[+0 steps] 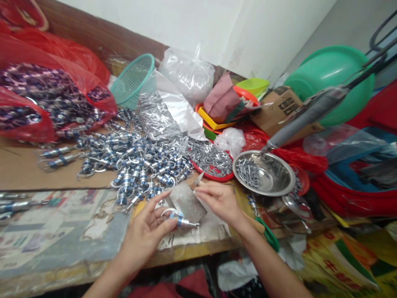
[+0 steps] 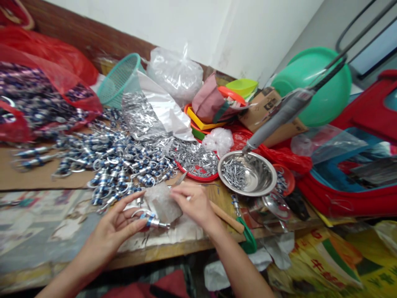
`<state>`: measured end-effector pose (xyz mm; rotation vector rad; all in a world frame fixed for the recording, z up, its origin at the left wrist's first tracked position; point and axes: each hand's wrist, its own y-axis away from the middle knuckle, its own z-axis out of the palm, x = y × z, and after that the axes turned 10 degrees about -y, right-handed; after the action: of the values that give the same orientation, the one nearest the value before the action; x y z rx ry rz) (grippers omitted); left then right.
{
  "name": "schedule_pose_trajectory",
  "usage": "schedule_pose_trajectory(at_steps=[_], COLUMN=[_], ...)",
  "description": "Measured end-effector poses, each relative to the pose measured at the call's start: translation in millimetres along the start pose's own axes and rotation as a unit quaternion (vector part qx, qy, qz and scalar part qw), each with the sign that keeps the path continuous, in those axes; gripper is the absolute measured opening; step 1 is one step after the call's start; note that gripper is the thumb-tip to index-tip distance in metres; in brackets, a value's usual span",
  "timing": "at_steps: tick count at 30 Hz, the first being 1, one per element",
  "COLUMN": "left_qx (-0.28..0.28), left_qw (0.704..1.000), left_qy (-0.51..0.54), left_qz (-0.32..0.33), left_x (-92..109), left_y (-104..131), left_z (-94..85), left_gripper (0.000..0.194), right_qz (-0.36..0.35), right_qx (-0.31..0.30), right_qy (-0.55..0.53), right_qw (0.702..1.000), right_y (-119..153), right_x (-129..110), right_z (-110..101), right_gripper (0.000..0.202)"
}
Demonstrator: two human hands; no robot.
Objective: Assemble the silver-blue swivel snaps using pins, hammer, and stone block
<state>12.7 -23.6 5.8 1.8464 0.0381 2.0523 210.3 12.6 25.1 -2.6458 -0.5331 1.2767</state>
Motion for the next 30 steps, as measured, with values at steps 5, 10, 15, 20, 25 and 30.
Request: schedule_pose_trajectory(at_steps=[5, 10, 15, 20, 25, 30], left_qx=[-0.072, -0.095, -0.087, -0.088, -0.102, -0.095], left_qw=[0.997, 0.994, 0.995, 0.996, 0.994, 0.995], left_qy=[0.001, -0.009, 0.014, 0.019, 0.027, 0.022], left_qz=[-0.040, -0.055, -0.043, -0.028, -0.017, -0.019], left_x=[11.9, 15.7, 10.7, 6.6, 5.9, 6.7], left_y=[-9.9, -19.4, -23.8, -24.0, -24.4, -23.3], left_z=[-7.1, -10.6, -14.4, -15.3, -15.5, -15.0], left_gripper=[0.066, 0.069, 0.073, 0.071, 0.069, 0.068], right_qz=[0.057, 0.057, 0.047, -0.020, -0.125, -0.067], right_qx=[-0.037, -0.087, -0.056, -0.022, -0.103, -0.154], right_qy=[0.306, 0.316, 0.282, 0.119, 0.019, 0.028], right_qw=[0.950, 0.943, 0.957, 0.992, 0.987, 0.985], right_y=[-50.8, -69.2, -68.0, -28.5, 11.0, 7.4], right_x=[64.0, 87.8, 70.9, 12.9, -29.5, -32.6], right_z=[-34.1, -39.2, -35.8, -4.5, 17.2, 15.3], right_gripper=[0.044, 0.034, 0.022, 0.014, 0.014, 0.013])
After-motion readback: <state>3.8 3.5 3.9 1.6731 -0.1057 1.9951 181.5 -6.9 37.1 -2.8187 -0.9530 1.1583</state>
